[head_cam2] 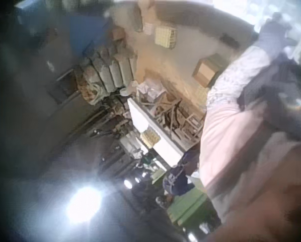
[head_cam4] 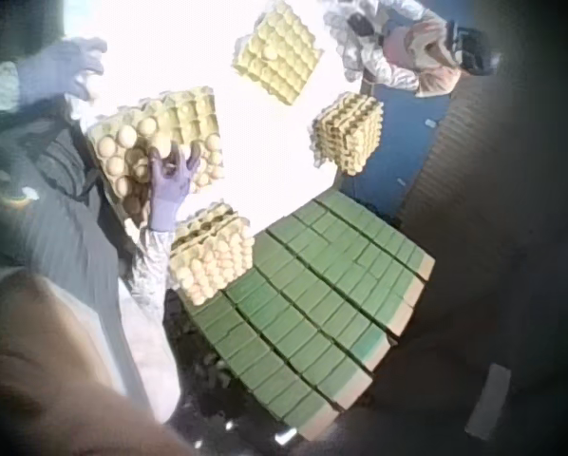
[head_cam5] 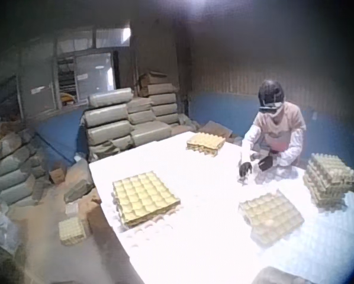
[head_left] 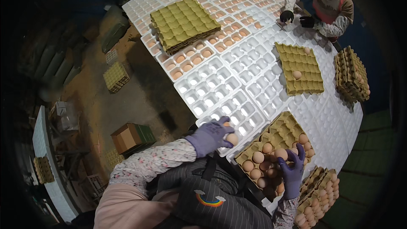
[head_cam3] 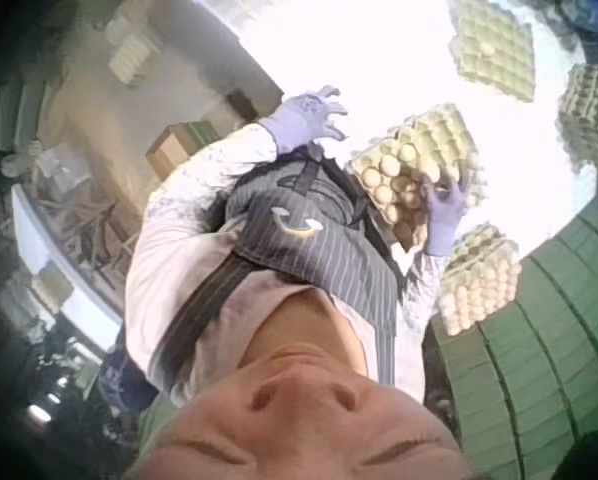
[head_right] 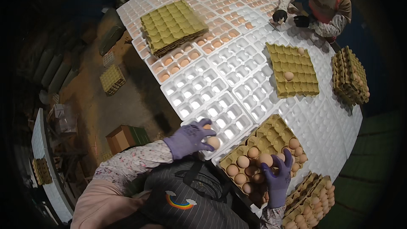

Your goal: The person sorts eggs by hand from white plastic trays into cardboard egg cartons at a large packing table. The person handles the eggs two or three at a time and stacks the filled cardboard cartons to the side.

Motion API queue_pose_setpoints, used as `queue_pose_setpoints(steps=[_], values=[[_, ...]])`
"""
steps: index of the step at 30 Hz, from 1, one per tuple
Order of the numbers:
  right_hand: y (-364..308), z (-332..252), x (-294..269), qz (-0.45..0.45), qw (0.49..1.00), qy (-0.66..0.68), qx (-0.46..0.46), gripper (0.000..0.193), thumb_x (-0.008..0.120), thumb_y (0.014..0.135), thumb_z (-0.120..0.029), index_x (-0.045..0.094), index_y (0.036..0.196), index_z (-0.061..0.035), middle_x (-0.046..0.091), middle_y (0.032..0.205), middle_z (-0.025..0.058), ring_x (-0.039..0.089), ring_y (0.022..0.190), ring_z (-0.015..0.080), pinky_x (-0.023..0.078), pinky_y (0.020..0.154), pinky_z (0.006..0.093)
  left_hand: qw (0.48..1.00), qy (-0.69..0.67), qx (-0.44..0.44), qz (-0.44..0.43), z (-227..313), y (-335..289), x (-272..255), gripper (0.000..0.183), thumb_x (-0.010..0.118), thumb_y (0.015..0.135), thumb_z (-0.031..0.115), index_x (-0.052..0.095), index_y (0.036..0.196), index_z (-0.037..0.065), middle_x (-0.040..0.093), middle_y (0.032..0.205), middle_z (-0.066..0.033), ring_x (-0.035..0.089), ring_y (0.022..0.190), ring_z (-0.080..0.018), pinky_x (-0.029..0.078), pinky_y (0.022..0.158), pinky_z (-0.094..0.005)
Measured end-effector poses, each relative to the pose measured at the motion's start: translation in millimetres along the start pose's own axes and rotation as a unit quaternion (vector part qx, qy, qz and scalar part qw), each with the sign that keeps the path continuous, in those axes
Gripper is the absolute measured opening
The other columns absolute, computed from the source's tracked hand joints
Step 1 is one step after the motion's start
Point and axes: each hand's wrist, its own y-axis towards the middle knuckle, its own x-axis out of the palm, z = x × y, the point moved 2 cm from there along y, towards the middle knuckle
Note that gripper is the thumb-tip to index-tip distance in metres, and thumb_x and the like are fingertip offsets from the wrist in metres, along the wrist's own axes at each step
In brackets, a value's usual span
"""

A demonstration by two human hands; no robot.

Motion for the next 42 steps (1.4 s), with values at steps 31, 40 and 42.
queue_pose_setpoints(steps=[31,40,42], values=[[138,-155,339,0.129,0.976,0.132,-0.117,0.055,0.054,0.08,-0.002,0.048,0.135,-0.0063,0.057,0.118,0.0184,0.052,0.108,0.0371,0.04,0.094,0.047,0.951,-0.009,0.203,0.234,-202,122,-67,0.042,0.048,0.091,0.005,0.049,0.133,0.002,0.051,0.134,-0.0164,0.043,0.13,-0.0336,0.032,0.11,-0.0433],[-2,-121,174,0.04,0.989,0.133,-0.044,0.032,0.07,0.08,-0.006,0.066,0.111,-0.0081,0.067,0.105,0.0108,0.063,0.098,0.0307,0.051,0.085,0.0403,0.945,-0.096,0.303,0.081,-45,102,-29,0.037,0.062,0.085,0.005,0.062,0.122,0.009,0.06,0.121,-0.0114,0.051,0.121,-0.0336,0.041,0.104,-0.0432],[-22,-105,124,0.068,0.995,0.057,-0.046,0.028,0.071,0.079,-0.007,0.067,0.106,-0.0071,0.068,0.101,0.0099,0.064,0.095,0.0299,0.051,0.084,0.0397,0.918,-0.051,0.393,0.011,10,108,4,0.033,0.068,0.085,0.012,0.066,0.118,0.012,0.065,0.113,-0.0076,0.054,0.119,-0.031,0.044,0.101,-0.0429]])
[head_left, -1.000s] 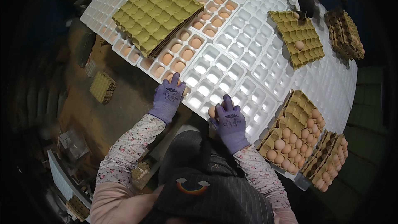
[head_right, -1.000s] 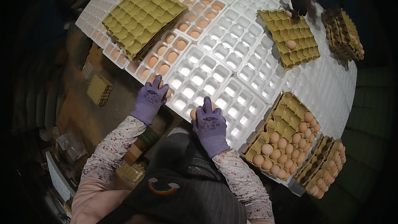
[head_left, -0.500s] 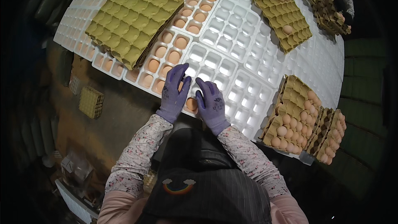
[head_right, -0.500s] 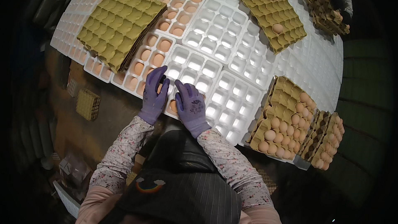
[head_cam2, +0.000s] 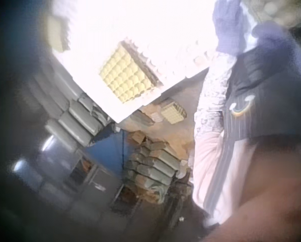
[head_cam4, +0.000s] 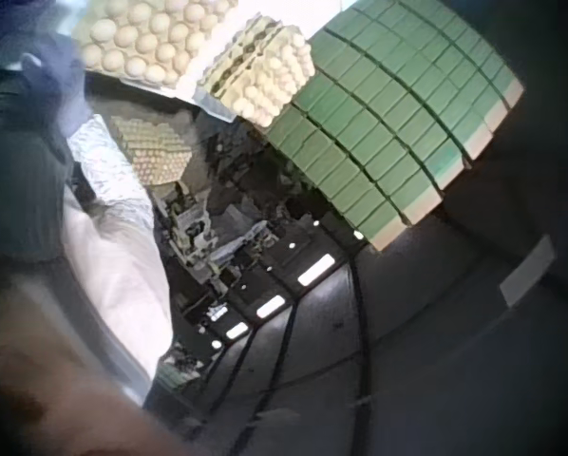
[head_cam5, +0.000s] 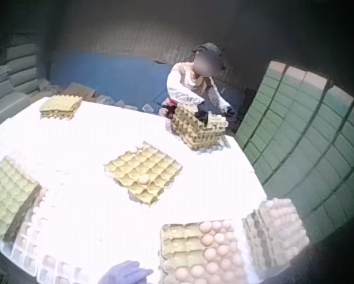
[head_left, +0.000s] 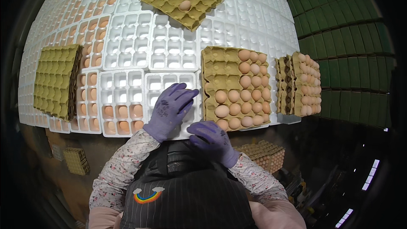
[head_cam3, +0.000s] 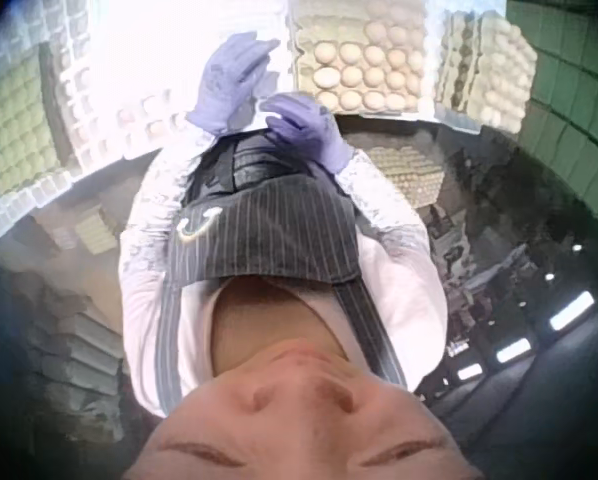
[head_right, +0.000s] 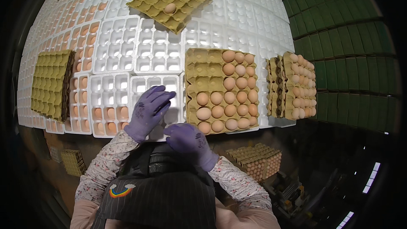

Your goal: The person sorts eggs by hand from white plastic trays into cardboard egg cartons at a large packing table. The person handles the eggs two or three at a time and stacks the filled cardboard cartons to the side.

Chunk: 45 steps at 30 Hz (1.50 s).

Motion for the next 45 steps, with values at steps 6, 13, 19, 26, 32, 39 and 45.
queue_pose_setpoints(steps=[6,13,19,26,32,39,45], values=[[-18,109,-105,0.054,0.976,-0.211,0.023,0.031,0.073,0.08,-0.02,0.066,0.108,-0.009,0.067,0.105,0.0084,0.06,0.106,0.0307,0.046,0.093,0.0428,0.987,0.1,0.091,-0.086,35,54,90,0.039,0.066,0.084,0.021,0.06,0.121,0.01,0.062,0.115,-0.0072,0.053,0.12,-0.0306,0.041,0.105,-0.0435],[14,132,-141,0.035,0.952,0.246,0.179,0.032,0.063,0.09,-0.02,0.06,0.12,-0.0088,0.064,0.106,0.0079,0.06,0.104,0.024,0.048,0.094,0.0388,0.974,0.182,0.078,-0.108,42,46,81,0.035,0.063,0.088,0.017,0.06,0.122,0.007,0.062,0.118,-0.0096,0.057,0.115,-0.0274,0.043,0.105,-0.0425],[17,109,-145,-0.238,0.963,-0.112,0.066,0.036,0.058,0.091,-0.042,0.061,0.102,-0.0084,0.058,0.093,0.0106,0.061,0.083,0.0253,0.047,0.074,0.0389,0.694,-0.622,-0.349,0.094,48,42,44,0.03,0.047,0.102,0.028,0.058,0.113,0.002,0.06,0.111,-0.0101,0.061,0.109,-0.0241,0.051,0.096,-0.0364],[18,107,-165,-0.267,0.873,0.223,0.342,0.031,0.065,0.087,-0.018,0.062,0.114,-0.0035,0.058,0.117,0.0098,0.064,0.093,0.0197,0.05,0.073,0.0309,0.967,0.158,-0.15,-0.132,88,12,76,0.042,0.068,0.088,0.028,0.058,0.123,0.006,0.057,0.11,-0.0112,0.061,0.097,-0.0218,0.051,0.08,-0.0353],[-24,105,-145,-0.263,0.96,-0.095,-0.002,0.03,0.069,0.084,-0.026,0.061,0.106,-0.0078,0.05,0.135,0.0099,0.058,0.104,0.0295,0.05,0.079,0.0421,0.812,-0.444,-0.377,-0.014,93,17,58,0.046,0.062,0.086,0.004,0.055,0.131,0.011,0.054,0.124,-0.0127,0.058,0.106,-0.0237,0.049,0.088,-0.0328],[-36,108,-119,-0.161,0.951,-0.24,-0.112,0.042,0.078,0.072,-0.036,0.064,0.103,-0.011,0.05,0.134,0.0166,0.054,0.102,0.0364,0.049,0.081,0.0427,0.934,0.311,-0.072,-0.16,113,-25,100,0.04,0.066,0.081,0.03,0.06,0.116,0.014,0.046,0.137,-0.0124,0.055,0.096,-0.0263,0.051,0.077,-0.039],[-7,99,-127,-0.085,0.991,0.027,0.098,0.049,0.085,0.067,-0.029,0.069,0.109,-0.0096,0.051,0.13,0.0206,0.057,0.111,0.0362,0.05,0.089,0.0428,0.974,0.023,-0.227,-0.005,96,-35,43,0.053,0.081,0.07,0.031,0.064,0.116,0.012,0.042,0.136,-0.0201,0.047,0.122,-0.0379,0.044,0.1,-0.0437]])
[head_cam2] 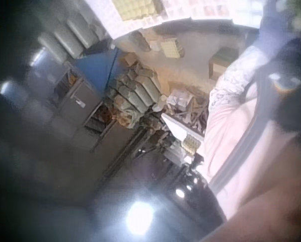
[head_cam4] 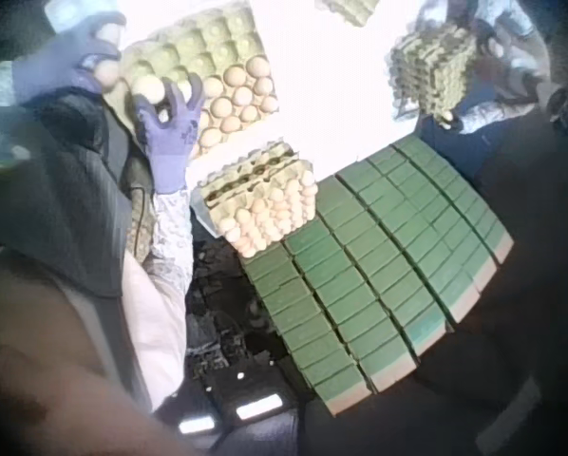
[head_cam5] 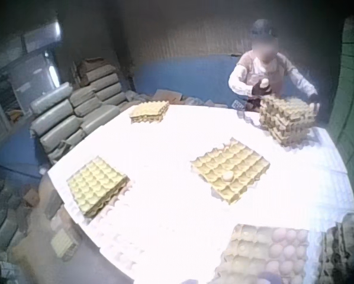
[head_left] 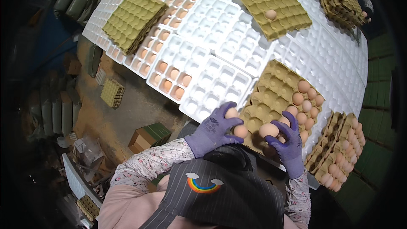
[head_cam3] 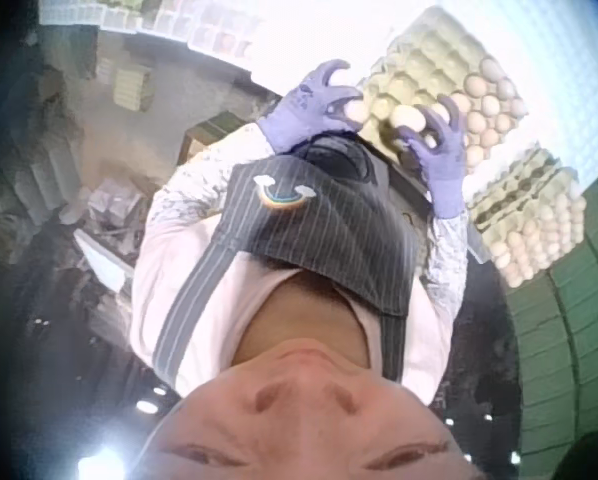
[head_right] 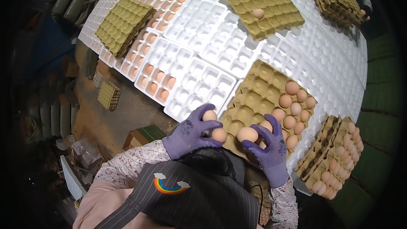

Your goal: The person sorts eggs by hand from white plastic trays into cardboard egg cartons at a large packing table. The person handles the eggs two or three at a time and stacks the filled cardboard cartons to the side.

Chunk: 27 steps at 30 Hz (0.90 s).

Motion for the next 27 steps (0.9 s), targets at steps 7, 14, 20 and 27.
queue_pose_setpoints(steps=[7,14,20,27], values=[[126,-99,159,-0.034,0.97,-0.155,-0.183,0.054,0.077,0.074,-0.038,0.061,0.12,-0.0165,0.045,0.138,0.0132,0.055,0.103,0.034,0.051,0.081,0.043,0.917,0.258,-0.166,0.256,-184,9,-149,0.046,0.082,0.07,0.026,0.065,0.111,0.013,0.045,0.132,-0.0165,0.049,0.117,-0.0373,0.045,0.095,-0.0445],[206,-115,254,-0.08,0.959,-0.245,-0.121,0.048,0.063,0.081,-0.021,0.055,0.128,-0.0192,0.047,0.135,0.016,0.059,0.096,0.0307,0.052,0.078,0.0423,0.962,0.231,0.001,0.147,-252,54,-172,0.041,0.072,0.08,0.018,0.064,0.121,0.018,0.049,0.13,-0.0167,0.056,0.108,-0.0348,0.048,0.091,-0.041],[230,-120,284,0.004,0.982,-0.128,-0.136,0.042,0.061,0.085,-0.017,0.057,0.127,-0.0176,0.056,0.118,0.015,0.06,0.093,0.0308,0.05,0.079,0.0441,0.992,0.106,-0.06,0.031,-268,88,-185,0.045,0.071,0.082,0.02,0.061,0.125,0.014,0.053,0.122,-0.016,0.055,0.11,-0.0331,0.047,0.093,-0.0413],[242,-86,268,0.205,0.968,-0.095,-0.11,0.053,0.053,0.087,-0.007,0.044,0.139,-0.0106,0.053,0.12,0.0134,0.049,0.111,0.0342,0.037,0.096,0.0468,0.985,0.006,0.058,0.16,-236,133,-121,0.047,0.059,0.089,0.008,0.054,0.135,0.015,0.041,0.137,-0.0159,0.05,0.107,-0.0281,0.044,0.094,-0.0409]])
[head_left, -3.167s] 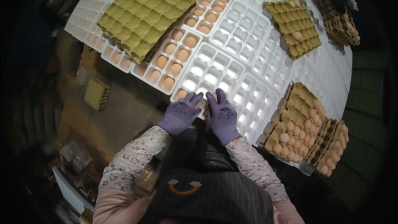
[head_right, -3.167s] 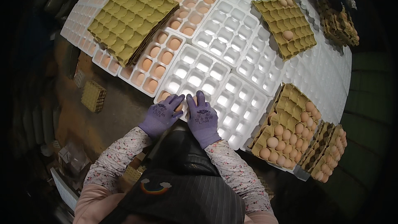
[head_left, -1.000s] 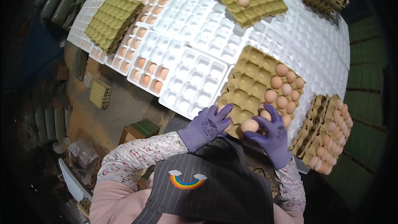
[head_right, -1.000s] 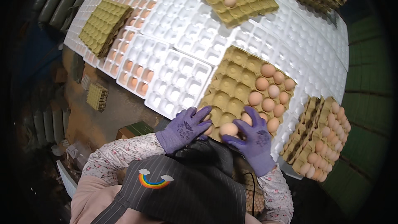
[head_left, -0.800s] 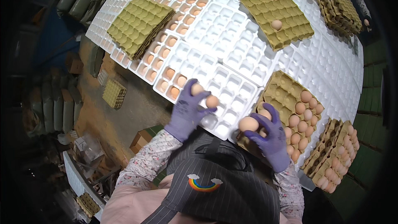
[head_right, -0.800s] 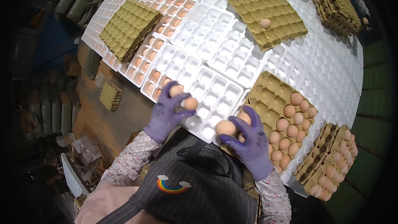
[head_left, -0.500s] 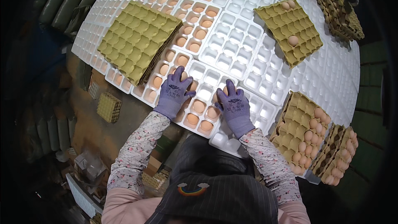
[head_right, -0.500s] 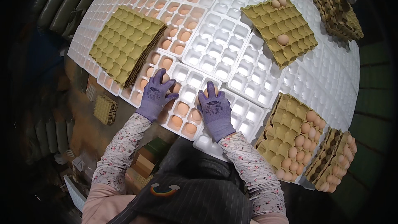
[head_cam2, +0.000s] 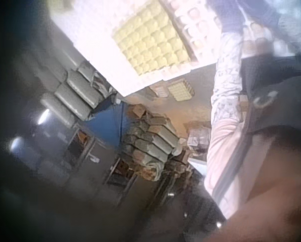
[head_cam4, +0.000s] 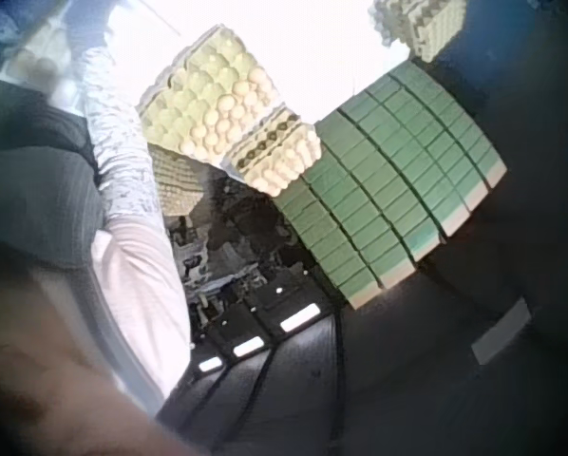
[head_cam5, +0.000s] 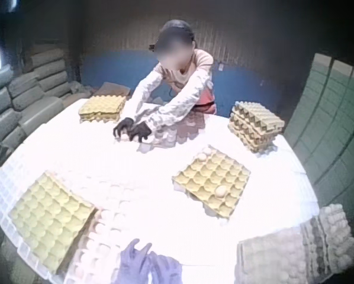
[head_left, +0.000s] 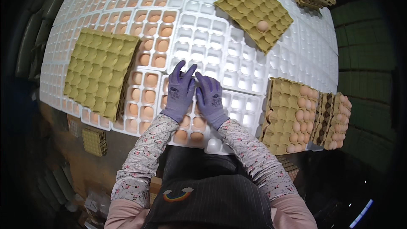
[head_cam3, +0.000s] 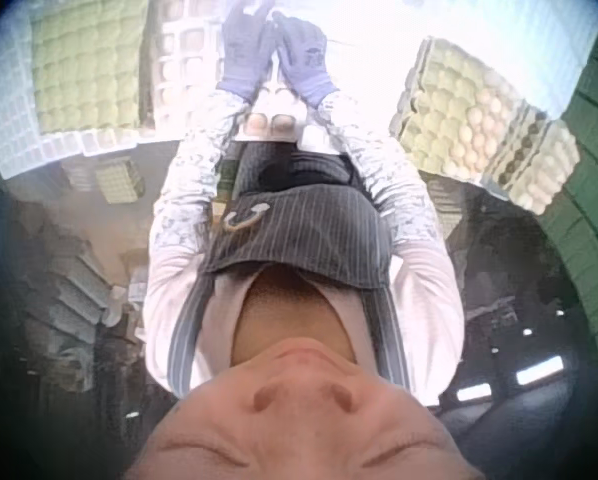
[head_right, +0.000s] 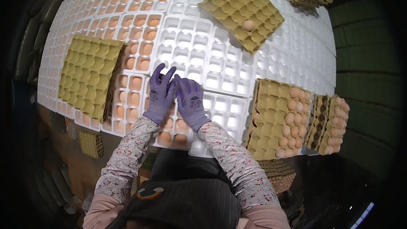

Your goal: The person sorts eggs by hand from white plastic trays into cardboard egg cartons at a large packing table. The person handles the eggs two or three at a time and stacks the filled cardboard cartons to the side.

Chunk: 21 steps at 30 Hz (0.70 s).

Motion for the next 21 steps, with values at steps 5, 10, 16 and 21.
queue_pose_setpoints(steps=[5,10,16,21], values=[[-43,-7,-84,-0.048,0.994,0.087,0.041,0.046,0.058,0.086,-0.006,0.052,0.132,-0.0086,0.052,0.128,0.0159,0.045,0.124,0.0366,0.037,0.104,0.0469,0.993,0.088,0.077,-0.009,-6,-14,20,0.05,0.06,0.087,0.006,0.054,0.135,0.013,0.041,0.141,-0.015,0.047,0.114,-0.0306,0.039,0.098,-0.0433],[-68,64,-249,0.101,0.991,-0.007,0.088,0.025,0.067,0.082,-0.006,0.066,0.108,-0.0066,0.065,0.103,0.0103,0.06,0.1,0.0315,0.048,0.086,0.0404,0.986,-0.015,0.142,-0.085,125,18,42,0.042,0.066,0.085,0.009,0.06,0.126,0.013,0.057,0.123,-0.0101,0.052,0.115,-0.0306,0.042,0.099,-0.0434],[-67,240,-358,-0.066,0.964,-0.257,0.024,0.035,0.066,0.087,-0.022,0.064,0.121,-0.0132,0.062,0.124,0.0114,0.053,0.12,0.0324,0.043,0.1,0.0425,0.961,-0.098,0.142,-0.215,266,61,165,0.037,0.067,0.086,0.015,0.063,0.123,0.01,0.063,0.115,-0.0136,0.054,0.118,-0.0317,0.045,0.097,-0.0433],[-59,254,-378,0.073,0.924,0.277,0.253,0.035,0.062,0.093,-0.023,0.061,0.124,-0.0059,0.062,0.119,0.0121,0.059,0.113,0.0261,0.051,0.091,0.0381,0.946,0.04,0.264,-0.185,279,79,237,0.04,0.066,0.088,0.024,0.06,0.124,0.01,0.064,0.117,-0.0108,0.054,0.117,-0.0294,0.041,0.101,-0.0433]])
